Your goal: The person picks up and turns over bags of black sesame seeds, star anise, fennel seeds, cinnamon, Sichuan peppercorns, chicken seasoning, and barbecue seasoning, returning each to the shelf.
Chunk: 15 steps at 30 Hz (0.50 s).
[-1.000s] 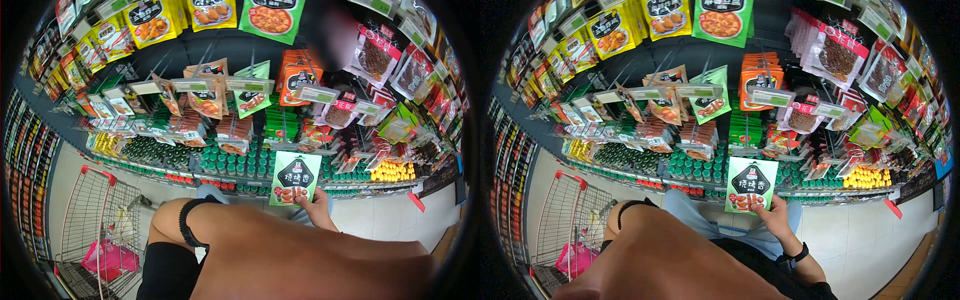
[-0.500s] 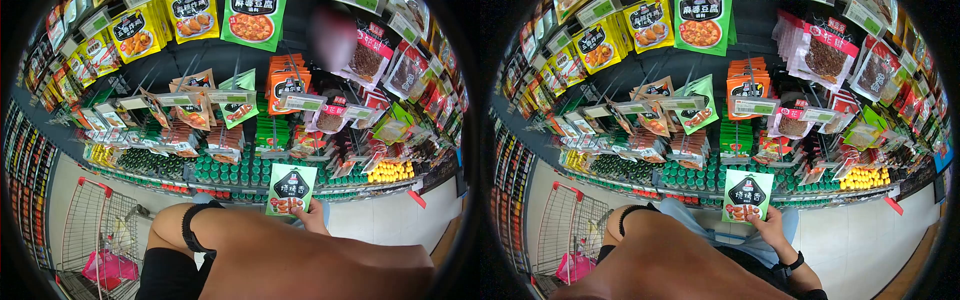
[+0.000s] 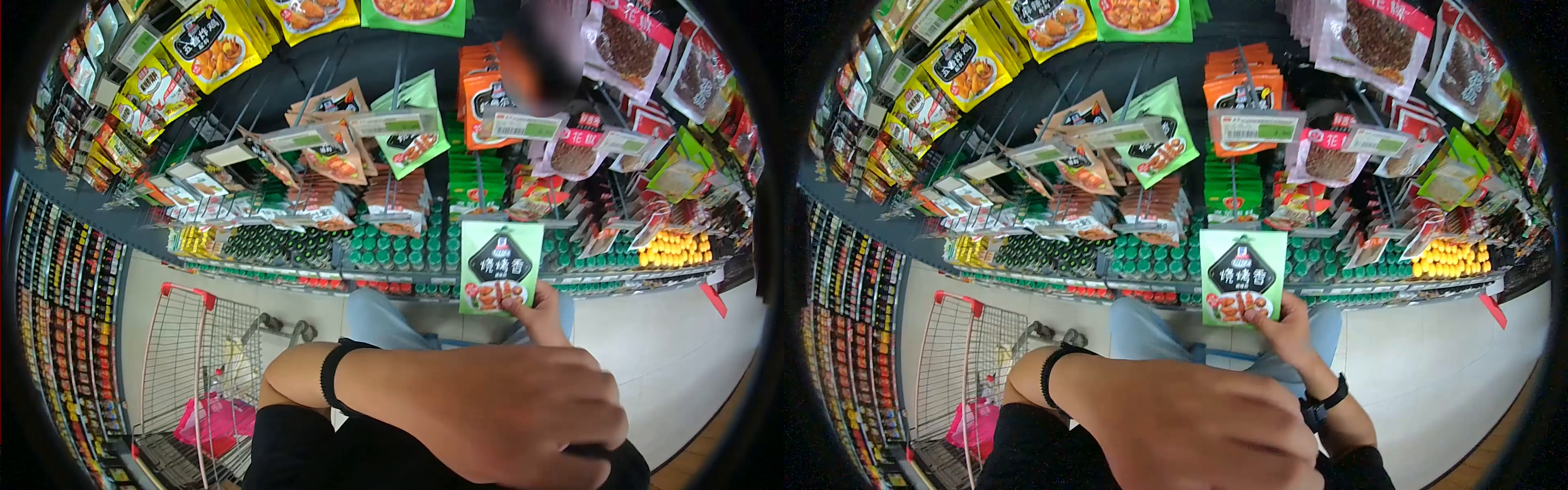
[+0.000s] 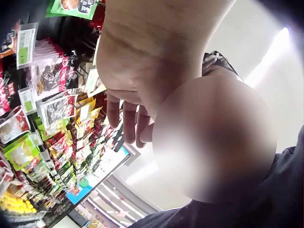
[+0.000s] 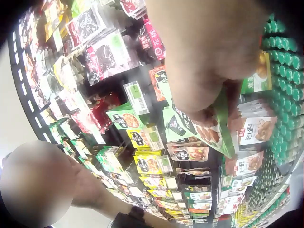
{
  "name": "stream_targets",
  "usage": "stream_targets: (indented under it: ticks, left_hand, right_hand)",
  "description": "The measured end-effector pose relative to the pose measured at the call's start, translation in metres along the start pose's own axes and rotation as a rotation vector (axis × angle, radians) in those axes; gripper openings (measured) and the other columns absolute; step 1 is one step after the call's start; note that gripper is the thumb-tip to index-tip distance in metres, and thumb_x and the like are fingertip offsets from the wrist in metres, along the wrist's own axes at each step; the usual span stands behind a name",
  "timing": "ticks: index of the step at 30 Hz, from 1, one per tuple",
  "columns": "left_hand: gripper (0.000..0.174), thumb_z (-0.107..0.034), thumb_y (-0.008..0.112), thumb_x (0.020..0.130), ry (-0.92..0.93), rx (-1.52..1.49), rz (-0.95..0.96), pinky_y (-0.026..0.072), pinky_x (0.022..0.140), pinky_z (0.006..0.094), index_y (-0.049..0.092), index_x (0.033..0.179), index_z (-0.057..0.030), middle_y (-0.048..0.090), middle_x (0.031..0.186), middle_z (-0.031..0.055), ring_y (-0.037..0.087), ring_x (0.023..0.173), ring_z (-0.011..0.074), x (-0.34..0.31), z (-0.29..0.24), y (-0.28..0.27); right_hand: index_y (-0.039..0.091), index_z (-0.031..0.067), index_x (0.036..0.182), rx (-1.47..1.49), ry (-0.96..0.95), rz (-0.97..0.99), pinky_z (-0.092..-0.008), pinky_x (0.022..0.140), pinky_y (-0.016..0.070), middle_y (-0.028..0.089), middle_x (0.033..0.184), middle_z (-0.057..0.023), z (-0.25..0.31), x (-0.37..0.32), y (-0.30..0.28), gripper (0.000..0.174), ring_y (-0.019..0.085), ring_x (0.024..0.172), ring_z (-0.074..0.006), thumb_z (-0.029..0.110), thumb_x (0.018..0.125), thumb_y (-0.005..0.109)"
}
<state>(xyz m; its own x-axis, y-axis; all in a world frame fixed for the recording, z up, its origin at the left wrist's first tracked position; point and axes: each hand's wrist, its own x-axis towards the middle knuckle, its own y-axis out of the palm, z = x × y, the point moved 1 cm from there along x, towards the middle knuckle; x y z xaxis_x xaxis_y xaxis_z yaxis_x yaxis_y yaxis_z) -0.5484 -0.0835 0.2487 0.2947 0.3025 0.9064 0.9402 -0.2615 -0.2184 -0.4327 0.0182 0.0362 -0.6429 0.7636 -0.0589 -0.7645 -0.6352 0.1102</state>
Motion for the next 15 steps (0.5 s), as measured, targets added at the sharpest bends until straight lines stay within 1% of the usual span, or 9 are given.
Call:
stream_targets:
  ticks: [1,2,4,5,6,8,12,14,15]
  left_hand:
    - [0.01,-0.006,0.06,0.073,0.038,0.217,0.021,0.0464,0.063,0.0322,0.06,0.081,-0.0109,0.059,0.086,0.0048,0.06,0.078,0.022,0.002,-0.004,0.003]
    - [0.01,-0.006,0.06,0.073,0.023,0.215,0.024,0.0464,0.063,0.0322,0.06,0.081,-0.0109,0.059,0.086,0.0048,0.06,0.078,0.022,0.002,-0.004,0.004]
    - [0.009,-0.011,0.064,0.07,0.188,0.444,-0.017,0.0454,0.058,0.0289,0.059,0.077,-0.0131,0.058,0.081,0.0019,0.058,0.072,0.0185,0.011,-0.005,0.001]
    - [0.021,-0.012,0.063,0.076,-0.033,0.194,0.286,0.0479,0.076,0.0357,0.062,0.092,0.0006,0.059,0.097,0.0156,0.058,0.088,0.0264,0.008,-0.014,-0.017]
    - [0.021,-0.012,0.063,0.076,-0.032,0.183,0.288,0.0479,0.076,0.0357,0.062,0.092,0.0006,0.059,0.097,0.0156,0.058,0.088,0.0264,0.007,-0.012,-0.012]
    - [0.014,-0.02,0.069,0.069,0.037,0.397,-0.034,0.0454,0.058,0.0296,0.059,0.076,-0.013,0.057,0.081,0.0024,0.056,0.07,0.0186,0.001,-0.01,0.001]
    - [0.025,-0.026,0.074,0.064,-0.034,0.372,-0.183,0.0457,0.057,0.0309,0.064,0.084,-0.0161,0.058,0.084,0.0018,0.057,0.07,0.0208,-0.009,-0.014,-0.003]
    - [0.015,-0.009,0.063,0.074,-0.353,0.056,0.258,0.0483,0.072,0.0343,0.061,0.086,-0.0022,0.06,0.099,0.0122,0.058,0.088,0.0254,-0.005,-0.027,-0.038]
    - [0.012,-0.006,0.062,0.075,-0.301,0.157,0.242,0.0493,0.074,0.035,0.062,0.085,-0.0021,0.062,0.1,0.0137,0.06,0.088,0.0257,-0.01,-0.024,-0.04]
  right_hand:
    - [0.061,-0.0017,0.1,0.014,0.011,0.004,-0.0242,0.074,0.0491,0.066,0.094,-0.005,0.007,0.002,0.003,0.021,0.059,0.082,-0.0085,0.002,0.08,0.066]
    - [0.061,-0.0017,0.101,0.021,-0.016,0.002,-0.0241,0.074,0.049,0.066,0.094,-0.0053,0.016,0.005,0.004,0.021,0.059,0.082,-0.0084,0.002,0.08,0.066]
    - [0.061,-0.0018,0.101,0.035,-0.046,-0.009,-0.0241,0.074,0.0489,0.066,0.095,-0.0055,0.025,0.011,0.006,0.022,0.059,0.082,-0.0084,0.002,0.08,0.066]
    - [0.06,-0.0018,0.102,0.037,-0.063,-0.009,-0.024,0.074,0.0488,0.066,0.095,-0.0054,0.027,0.013,0.005,0.023,0.059,0.082,-0.0083,0.002,0.08,0.067]
    - [0.06,-0.0019,0.102,0.037,-0.079,-0.011,-0.0239,0.074,0.0487,0.066,0.095,-0.0053,0.03,0.013,0.004,0.023,0.059,0.083,-0.0082,0.002,0.08,0.067]
    - [0.06,-0.0018,0.103,0.043,-0.07,-0.024,-0.0239,0.075,0.0487,0.065,0.096,-0.0052,0.039,0.014,0.004,0.024,0.059,0.084,-0.008,0.002,0.08,0.067]
    - [0.059,-0.0016,0.104,-0.018,-0.127,-0.01,-0.0242,0.076,0.0491,0.065,0.099,-0.006,0.052,0.018,0.0,0.024,0.059,0.086,-0.0084,0.001,0.081,0.066]
    - [0.057,-0.0024,0.107,0.105,-0.154,0.001,-0.0247,0.078,0.0498,0.065,0.101,-0.0073,0.066,0.019,0.004,0.028,0.06,0.089,-0.0095,0.0,0.08,0.066]
    - [0.055,-0.0031,0.109,0.085,-0.186,0.0,-0.0251,0.079,0.0503,0.064,0.102,-0.0085,0.07,0.018,0.003,0.03,0.061,0.091,-0.0106,0.0,0.081,0.066]
